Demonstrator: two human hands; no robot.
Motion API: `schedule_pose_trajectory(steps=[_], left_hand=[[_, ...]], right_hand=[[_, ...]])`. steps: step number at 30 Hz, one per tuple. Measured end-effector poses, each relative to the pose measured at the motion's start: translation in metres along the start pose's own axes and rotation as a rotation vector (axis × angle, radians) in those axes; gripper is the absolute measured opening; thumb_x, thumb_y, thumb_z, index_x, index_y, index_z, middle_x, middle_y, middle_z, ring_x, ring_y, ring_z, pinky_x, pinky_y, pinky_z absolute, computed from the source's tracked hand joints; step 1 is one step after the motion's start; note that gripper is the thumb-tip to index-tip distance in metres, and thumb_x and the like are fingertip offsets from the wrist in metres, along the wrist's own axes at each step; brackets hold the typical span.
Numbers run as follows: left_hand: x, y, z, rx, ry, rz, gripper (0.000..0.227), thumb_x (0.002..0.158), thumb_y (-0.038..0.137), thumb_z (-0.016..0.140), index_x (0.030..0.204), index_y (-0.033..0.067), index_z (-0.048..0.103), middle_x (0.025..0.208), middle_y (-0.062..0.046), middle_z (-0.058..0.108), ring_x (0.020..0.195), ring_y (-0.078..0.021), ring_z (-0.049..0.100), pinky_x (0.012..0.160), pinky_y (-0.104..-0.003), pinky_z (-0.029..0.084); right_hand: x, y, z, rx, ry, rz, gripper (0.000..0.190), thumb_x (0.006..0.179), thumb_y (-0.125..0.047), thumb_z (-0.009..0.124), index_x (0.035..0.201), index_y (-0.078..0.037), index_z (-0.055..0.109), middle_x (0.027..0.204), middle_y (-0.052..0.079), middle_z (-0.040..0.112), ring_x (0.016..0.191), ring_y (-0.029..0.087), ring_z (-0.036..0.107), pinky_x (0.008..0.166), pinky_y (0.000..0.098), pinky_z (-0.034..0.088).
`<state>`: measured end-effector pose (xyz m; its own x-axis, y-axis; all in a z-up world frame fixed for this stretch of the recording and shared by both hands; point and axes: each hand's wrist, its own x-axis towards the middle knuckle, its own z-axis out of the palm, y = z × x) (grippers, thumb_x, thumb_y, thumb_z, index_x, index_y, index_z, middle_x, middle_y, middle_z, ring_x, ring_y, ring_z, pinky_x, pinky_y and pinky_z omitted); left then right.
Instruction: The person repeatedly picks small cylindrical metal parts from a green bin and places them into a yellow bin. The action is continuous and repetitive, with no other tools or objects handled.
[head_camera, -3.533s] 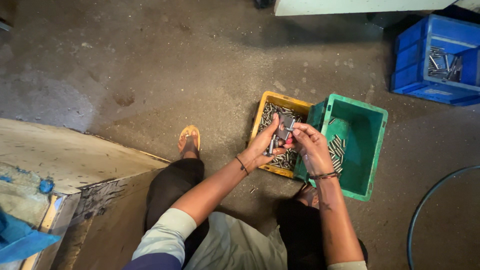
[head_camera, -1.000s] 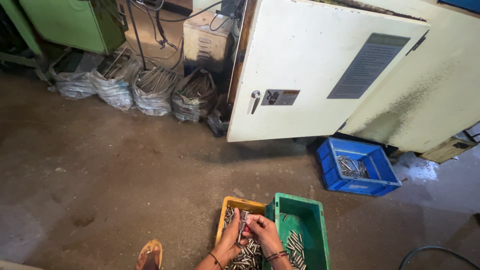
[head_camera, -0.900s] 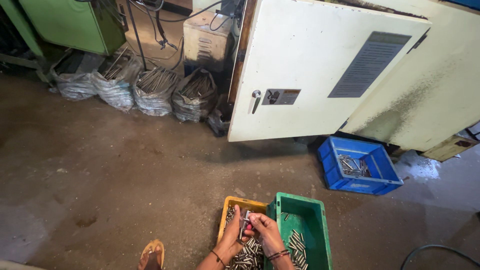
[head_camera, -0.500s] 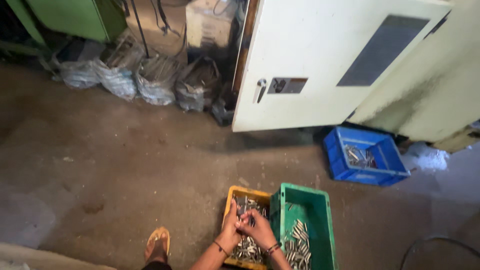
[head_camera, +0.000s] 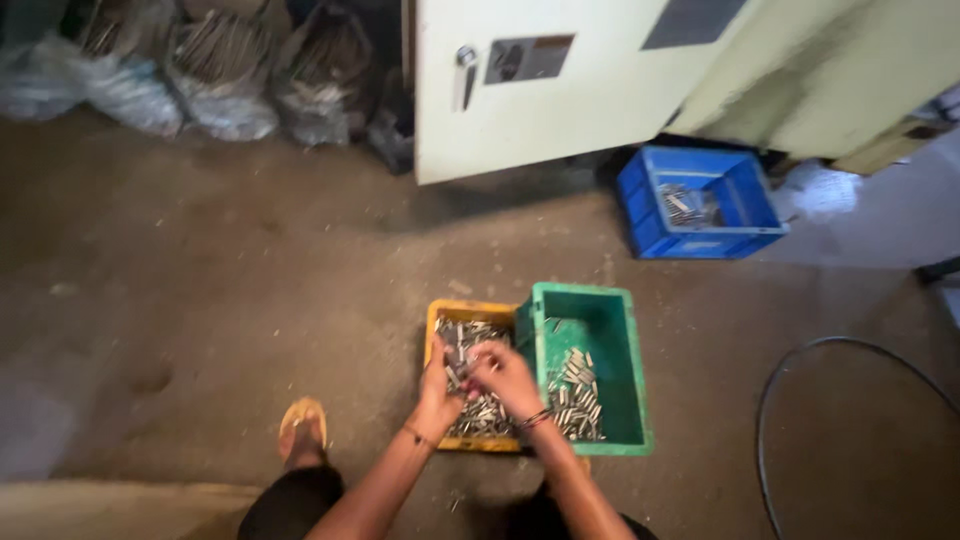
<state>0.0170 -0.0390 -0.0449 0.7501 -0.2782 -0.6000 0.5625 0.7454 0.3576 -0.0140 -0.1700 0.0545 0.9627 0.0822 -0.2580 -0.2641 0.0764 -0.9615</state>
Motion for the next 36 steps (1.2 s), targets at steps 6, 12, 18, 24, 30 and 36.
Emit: schedule_pose_trajectory(steps=[6,12,18,24,30,36], left_hand=[[-0.034,0.02,0.023,0.107,0.004,0.045,0.057,0.096,0.072,0.051,0.085,0.016,0.056,0.063,0.001,0.058,0.047,-0.0124,0.053,0.039,-0.025,0.041],[-0.053,0.029,0.03,0.112,-0.071,0.016,0.05,0.095,0.067,0.052,0.087,0.0183,0.056,0.069,0.003,0.057,0.054,-0.0091,0.056,0.043,-0.025,0.043],[-0.051,0.035,0.028,0.148,-0.072,0.071,0.047,0.097,0.065,0.056,0.09,0.0186,0.057,0.073,0.005,0.056,0.057,-0.0071,0.056,0.043,-0.022,0.04],[-0.068,0.04,0.034,0.131,-0.073,0.013,0.049,0.094,0.065,0.054,0.09,0.0174,0.059,0.075,0.001,0.062,0.059,-0.0107,0.062,0.045,-0.023,0.047],[-0.068,0.04,0.037,0.138,-0.071,0.031,0.049,0.098,0.064,0.054,0.09,0.0153,0.058,0.075,0.001,0.062,0.058,-0.0094,0.061,0.044,-0.022,0.048],[-0.074,0.04,0.036,0.213,-0.174,0.072,0.056,0.1,0.063,0.052,0.096,0.0081,0.064,0.075,0.0,0.062,0.054,-0.0075,0.053,0.045,-0.02,0.044]], right_hand=[[-0.01,-0.02,-0.01,0.291,0.003,0.04,0.025,0.094,-0.008,0.065,0.118,-0.002,0.068,0.107,0.004,0.07,0.088,0.013,0.066,0.08,0.0332,0.059],[-0.01,-0.011,-0.001,0.215,-0.133,0.063,0.019,0.097,-0.007,0.067,0.113,0.002,0.066,0.102,0.009,0.069,0.085,0.017,0.07,0.079,0.0336,0.061],[0.0,0.0,-0.006,0.292,-0.157,0.101,0.019,0.098,-0.008,0.066,0.112,0.004,0.069,0.099,0.009,0.072,0.082,0.017,0.069,0.078,0.0307,0.06],[-0.001,0.002,-0.002,0.286,-0.13,0.097,0.018,0.1,-0.01,0.065,0.111,0.003,0.069,0.099,0.009,0.072,0.08,0.018,0.07,0.077,0.0307,0.06],[-0.004,-0.006,0.0,0.223,-0.094,0.126,0.02,0.098,-0.011,0.064,0.112,0.002,0.069,0.1,0.007,0.071,0.082,0.016,0.07,0.08,0.0317,0.061],[0.002,0.0,0.003,0.05,-0.064,0.085,0.021,0.096,-0.011,0.068,0.112,0.003,0.069,0.095,0.008,0.069,0.079,0.016,0.07,0.075,0.03,0.062]])
